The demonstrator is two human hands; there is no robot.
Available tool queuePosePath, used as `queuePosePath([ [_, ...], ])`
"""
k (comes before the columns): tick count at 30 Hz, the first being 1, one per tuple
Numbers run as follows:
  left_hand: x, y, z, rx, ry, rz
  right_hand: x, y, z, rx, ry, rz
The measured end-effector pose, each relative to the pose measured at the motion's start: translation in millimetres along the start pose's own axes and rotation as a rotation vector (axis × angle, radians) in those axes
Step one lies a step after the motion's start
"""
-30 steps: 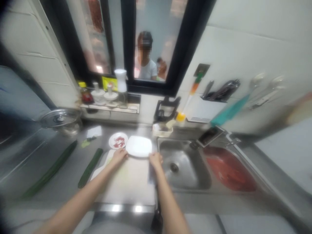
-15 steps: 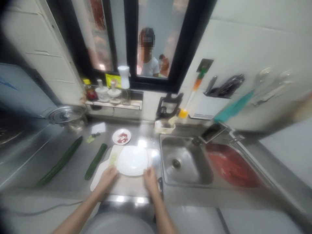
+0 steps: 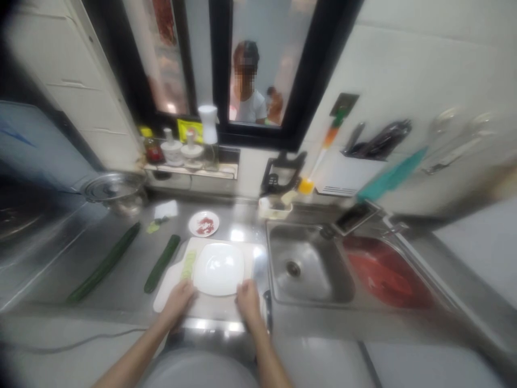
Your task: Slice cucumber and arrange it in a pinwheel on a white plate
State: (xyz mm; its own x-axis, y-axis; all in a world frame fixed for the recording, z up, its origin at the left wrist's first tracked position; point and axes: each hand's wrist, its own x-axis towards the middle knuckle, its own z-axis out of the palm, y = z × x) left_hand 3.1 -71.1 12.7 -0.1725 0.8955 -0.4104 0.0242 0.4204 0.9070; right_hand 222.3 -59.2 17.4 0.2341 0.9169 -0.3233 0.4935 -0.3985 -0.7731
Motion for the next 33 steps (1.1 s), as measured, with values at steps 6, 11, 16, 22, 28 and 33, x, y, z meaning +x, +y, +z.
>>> queuePosePath([
  [6,0.6,-3.2,1.9,-0.025,0.006,-0.064,0.0,3.0,0.9,-0.033,-0.036,0.044],
  [11,3.7,-11.8,1.3,-0.025,-0.004,-0.07,2.5,8.6,2.9,-0.149,-0.02,0.034],
  [16,5.7,-18.8,-0.4,-0.003,-0.003,-0.058,2.2,7.8,1.7,-0.268,-0.022,0.011],
  [22,4.3,-18.2,-1.3,0.014,-0.017,-0.07,-0.1,4.1,0.6,-0.338,-0.023,0.001],
  [28,3.6,-16.4,-0.3,0.003,-0.007,-0.1,-1.0,-3.1,-2.4,-0.434,-0.032,0.022],
  [33,0.0,-17.7,-4.0,0.034,-0.06,-0.119,-1.1,-9.8,-5.5,-0.519,-0.038,0.021],
])
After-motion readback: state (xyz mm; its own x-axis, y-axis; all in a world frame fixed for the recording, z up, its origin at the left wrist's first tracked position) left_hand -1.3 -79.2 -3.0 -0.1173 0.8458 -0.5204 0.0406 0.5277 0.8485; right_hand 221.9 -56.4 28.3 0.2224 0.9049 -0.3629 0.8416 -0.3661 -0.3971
